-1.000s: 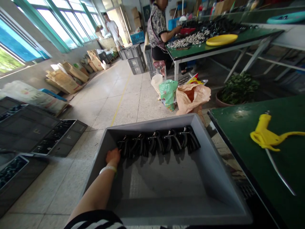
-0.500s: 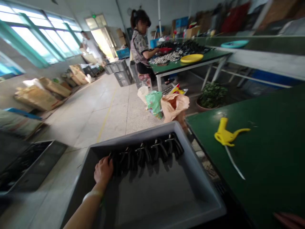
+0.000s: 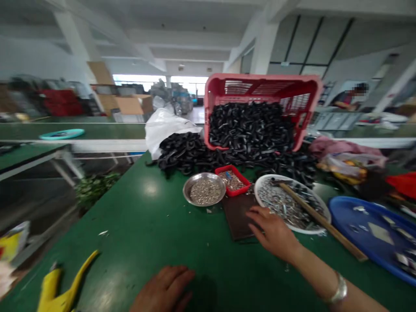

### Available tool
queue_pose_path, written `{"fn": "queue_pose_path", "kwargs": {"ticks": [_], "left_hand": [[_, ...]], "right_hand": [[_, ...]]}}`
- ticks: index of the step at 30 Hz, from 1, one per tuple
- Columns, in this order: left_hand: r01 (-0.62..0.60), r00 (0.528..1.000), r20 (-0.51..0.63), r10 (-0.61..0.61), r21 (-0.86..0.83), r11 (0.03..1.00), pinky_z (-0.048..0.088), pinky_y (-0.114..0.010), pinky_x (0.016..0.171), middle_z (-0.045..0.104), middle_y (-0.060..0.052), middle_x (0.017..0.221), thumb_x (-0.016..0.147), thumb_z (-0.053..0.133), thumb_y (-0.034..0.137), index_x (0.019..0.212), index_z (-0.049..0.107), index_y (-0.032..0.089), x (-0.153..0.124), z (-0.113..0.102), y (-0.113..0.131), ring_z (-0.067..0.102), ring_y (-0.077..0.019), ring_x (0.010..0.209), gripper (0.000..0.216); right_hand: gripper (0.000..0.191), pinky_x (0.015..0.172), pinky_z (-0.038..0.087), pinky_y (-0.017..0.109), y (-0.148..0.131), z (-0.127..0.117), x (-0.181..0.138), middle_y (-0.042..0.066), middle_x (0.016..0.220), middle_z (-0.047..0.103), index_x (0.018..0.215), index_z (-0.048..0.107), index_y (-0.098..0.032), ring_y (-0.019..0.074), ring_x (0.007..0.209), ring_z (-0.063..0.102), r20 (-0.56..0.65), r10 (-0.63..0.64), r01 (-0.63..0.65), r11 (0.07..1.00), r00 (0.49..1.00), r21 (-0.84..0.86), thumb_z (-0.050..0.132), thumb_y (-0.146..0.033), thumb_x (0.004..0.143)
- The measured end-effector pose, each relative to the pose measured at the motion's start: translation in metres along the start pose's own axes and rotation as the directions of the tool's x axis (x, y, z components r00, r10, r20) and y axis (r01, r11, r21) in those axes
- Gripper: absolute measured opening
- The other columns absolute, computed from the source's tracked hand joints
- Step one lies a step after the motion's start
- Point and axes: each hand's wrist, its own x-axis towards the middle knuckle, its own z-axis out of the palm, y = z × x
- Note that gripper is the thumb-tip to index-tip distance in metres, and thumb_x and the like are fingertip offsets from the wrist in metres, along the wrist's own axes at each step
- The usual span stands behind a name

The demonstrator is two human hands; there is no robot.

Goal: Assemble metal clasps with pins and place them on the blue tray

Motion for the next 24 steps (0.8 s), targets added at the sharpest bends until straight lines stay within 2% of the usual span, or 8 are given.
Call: {"fn": "queue_pose_path", "kwargs": {"ticks": [2, 5, 8, 11, 14, 19, 22, 24], "left_hand": [[-0.091, 0.983, 0.149, 0.107, -0.11, 0.99, 0.051, -0.021, 0.072, 0.066, 0.001, 0.099, 0.074, 0.059, 0.025, 0.106, 0.056, 0.029, 0.057, 0.019, 0.016, 0.062, -0.0146, 0.084, 0.033], [-0.129, 0.936, 0.287, 0.204, -0.26, 0.957, 0.05, -0.029, 0.081, 0.062, -0.002, 0.108, 0.074, 0.057, 0.025, 0.108, 0.057, 0.027, 0.12, 0.05, 0.041, 0.058, -0.0188, 0.095, 0.034], [-0.11, 0.925, 0.301, 0.231, -0.371, 0.922, 0.046, -0.034, 0.088, 0.058, -0.004, 0.114, 0.078, 0.053, 0.029, 0.11, 0.057, 0.027, 0.164, 0.081, 0.062, 0.054, -0.02, 0.103, 0.033], [-0.038, 0.936, 0.301, 0.181, -0.425, 0.904, 0.045, -0.033, 0.088, 0.059, -0.004, 0.113, 0.08, 0.05, 0.031, 0.108, 0.058, 0.027, 0.192, 0.107, 0.074, 0.054, -0.0188, 0.102, 0.03], [0.043, 0.941, 0.319, 0.112, -0.442, 0.896, 0.045, -0.033, 0.088, 0.061, -0.002, 0.107, 0.081, 0.047, 0.034, 0.102, 0.061, 0.028, 0.205, 0.131, 0.074, 0.055, -0.018, 0.099, 0.026], [0.2, 0.933, 0.356, -0.048, -0.403, 0.893, 0.044, -0.032, 0.086, 0.063, -0.002, 0.102, 0.082, 0.044, 0.04, 0.093, 0.063, 0.027, 0.211, 0.15, 0.065, 0.056, -0.0182, 0.095, 0.026], [0.265, 0.898, 0.432, -0.077, -0.394, 0.88, 0.046, -0.03, 0.078, 0.062, -0.002, 0.1, 0.082, 0.043, 0.039, 0.092, 0.062, 0.025, 0.22, 0.142, 0.071, 0.057, -0.0174, 0.089, 0.026], [0.29, 0.88, 0.47, -0.073, -0.408, 0.866, 0.046, -0.027, 0.073, 0.063, -0.002, 0.098, 0.083, 0.042, 0.037, 0.093, 0.062, 0.024, 0.231, 0.132, 0.081, 0.058, -0.0162, 0.084, 0.026]], "right_hand": [[0.031, 0.089, 0.042, 0.039, 0.062, -0.018, -0.019, 0.011, 0.113, 0.053, 0.109, 0.057, -0.017, 0.0241, 0.102, 0.051, 0.019, 0.261, -0.252, 0.947, 0.965, -0.2, 0.042, -0.025, 0.083], [0.032, 0.09, 0.04, 0.036, 0.15, -0.05, -0.054, 0.012, 0.116, 0.053, 0.113, 0.055, -0.016, 0.0244, 0.107, 0.048, 0.067, 0.637, -0.56, 0.719, 0.768, -0.413, 0.041, -0.024, 0.085], [0.029, 0.084, 0.042, 0.042, 0.224, -0.082, -0.097, 0.019, 0.108, 0.055, 0.108, 0.057, -0.009, 0.0294, 0.104, 0.05, 0.015, 0.834, -0.725, 0.489, 0.552, -0.485, 0.042, -0.019, 0.085], [0.022, 0.08, 0.045, 0.039, 0.276, -0.101, -0.141, 0.013, 0.101, 0.059, 0.1, 0.059, -0.009, 0.023, 0.095, 0.056, 0.081, 0.912, -0.776, 0.386, 0.401, -0.499, 0.051, -0.021, 0.084], [0.024, 0.082, 0.045, 0.038, 0.307, -0.104, -0.175, 0.006, 0.105, 0.057, 0.102, 0.056, -0.014, 0.017, 0.093, 0.055, 0.132, 0.936, -0.8, 0.347, 0.325, -0.489, 0.053, -0.03, 0.085], [0.032, 0.083, 0.043, 0.041, 0.336, -0.086, -0.196, 0.009, 0.105, 0.057, 0.105, 0.055, -0.013, 0.0199, 0.097, 0.054, 0.079, 0.97, -0.864, 0.242, 0.232, -0.441, 0.052, -0.037, 0.084], [0.026, 0.08, 0.043, 0.041, 0.344, -0.077, -0.188, 0.012, 0.1, 0.059, 0.099, 0.058, -0.01, 0.0228, 0.094, 0.055, 0.068, 0.967, -0.903, 0.252, 0.244, -0.349, 0.052, -0.03, 0.083], [0.018, 0.076, 0.044, 0.037, 0.342, -0.073, -0.178, 0.013, 0.092, 0.061, 0.087, 0.062, -0.011, 0.0239, 0.09, 0.056, 0.097, 0.948, -0.916, 0.317, 0.302, -0.245, 0.054, -0.025, 0.079]]}}
